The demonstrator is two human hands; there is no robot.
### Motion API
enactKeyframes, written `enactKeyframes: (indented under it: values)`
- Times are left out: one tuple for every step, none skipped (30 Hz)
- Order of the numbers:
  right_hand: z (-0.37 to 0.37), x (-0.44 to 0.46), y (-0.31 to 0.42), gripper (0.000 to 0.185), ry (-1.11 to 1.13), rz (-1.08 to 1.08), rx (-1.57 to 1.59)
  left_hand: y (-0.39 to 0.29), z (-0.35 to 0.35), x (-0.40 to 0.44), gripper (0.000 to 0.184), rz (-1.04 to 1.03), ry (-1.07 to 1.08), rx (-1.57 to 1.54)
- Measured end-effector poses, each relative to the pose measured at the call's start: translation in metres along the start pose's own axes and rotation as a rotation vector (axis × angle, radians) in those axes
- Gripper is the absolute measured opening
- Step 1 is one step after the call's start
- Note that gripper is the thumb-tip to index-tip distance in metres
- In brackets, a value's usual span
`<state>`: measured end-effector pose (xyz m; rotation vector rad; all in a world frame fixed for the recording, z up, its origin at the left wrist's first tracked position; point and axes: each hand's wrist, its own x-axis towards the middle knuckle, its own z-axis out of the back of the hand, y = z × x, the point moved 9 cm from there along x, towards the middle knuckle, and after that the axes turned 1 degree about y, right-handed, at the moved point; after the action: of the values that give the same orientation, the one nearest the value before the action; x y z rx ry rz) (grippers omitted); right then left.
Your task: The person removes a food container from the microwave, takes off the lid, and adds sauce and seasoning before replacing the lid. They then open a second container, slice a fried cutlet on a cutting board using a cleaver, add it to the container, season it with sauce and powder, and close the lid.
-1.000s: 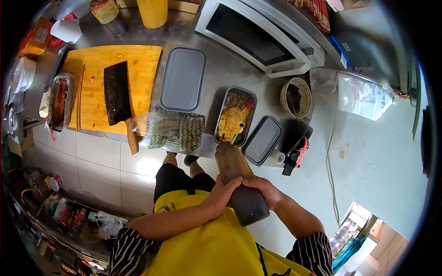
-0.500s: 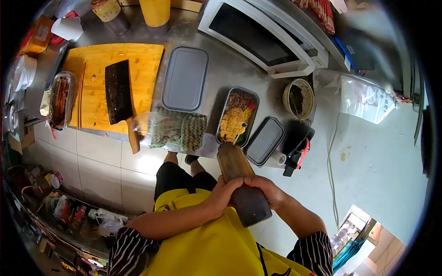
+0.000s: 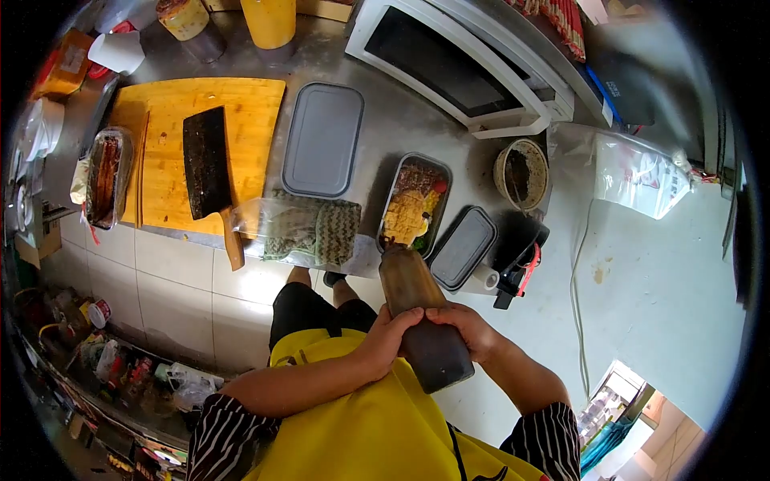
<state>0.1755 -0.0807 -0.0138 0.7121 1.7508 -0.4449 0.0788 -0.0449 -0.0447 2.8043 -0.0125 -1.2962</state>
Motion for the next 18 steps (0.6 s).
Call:
enactKeyframes:
  values:
    - [0.001,0.001,0.002,0.045,0.002,0.006,0.002,-0.005,-0.003,0.0,0.058,0.0,-0.004,0.005]
    - [0.003,0.003,0.005,0.045,0.005,0.029,0.011,-0.009,-0.005,0.002,0.058,-0.01,-0.005,0.013]
    - [0.005,0.006,0.009,0.044,0.007,0.052,0.021,-0.013,-0.009,0.005,0.058,-0.02,-0.006,0.022]
    - [0.007,0.007,0.014,0.044,0.01,0.076,0.029,-0.017,-0.012,0.008,0.058,-0.03,-0.006,0.03]
    - [0.006,0.006,0.022,0.043,0.012,0.093,0.022,-0.022,-0.015,0.015,0.058,-0.049,0.024,0.055]
    - [0.005,0.002,0.032,0.043,0.012,0.109,0.015,-0.027,-0.018,0.023,0.059,-0.067,0.053,0.081]
    - [0.002,-0.002,0.04,0.042,0.013,0.126,0.009,-0.031,-0.021,0.029,0.059,-0.085,0.083,0.106]
    - [-0.001,-0.006,0.046,0.042,0.006,0.146,0.005,-0.032,-0.022,0.032,0.059,-0.103,0.087,0.11]
    - [-0.003,-0.01,0.052,0.041,0.0,0.166,0.002,-0.036,-0.027,0.033,0.06,-0.122,0.092,0.115]
    - [-0.004,-0.012,0.055,0.041,-0.006,0.187,-0.001,-0.038,-0.03,0.033,0.06,-0.141,0.096,0.119]
    - [-0.002,-0.011,0.05,0.041,0.003,0.169,-0.004,-0.035,-0.028,0.032,0.059,-0.132,0.085,0.107]
    - [0.003,-0.009,0.042,0.041,0.012,0.15,-0.006,-0.028,-0.024,0.029,0.059,-0.121,0.073,0.095]
    - [0.007,-0.007,0.033,0.041,0.021,0.132,-0.009,-0.021,-0.021,0.026,0.058,-0.111,0.061,0.083]
    - [0.009,-0.008,0.021,0.041,0.014,0.103,0.018,-0.014,-0.017,0.02,0.058,-0.099,0.045,0.069]
    - [0.01,-0.008,0.008,0.041,0.008,0.071,0.044,-0.006,-0.014,0.012,0.057,-0.086,0.028,0.053]
    - [0.01,-0.008,-0.002,0.041,0.003,0.041,0.069,-0.001,-0.011,0.005,0.056,-0.075,0.011,0.038]
    - [0.01,-0.012,-0.006,0.042,-0.022,0.008,0.039,0.004,-0.01,0.0,0.055,-0.052,0.013,0.03]
    - [0.009,-0.013,-0.005,0.042,-0.012,0.019,0.055,0.005,-0.01,0.002,0.057,-0.035,0.027,0.037]
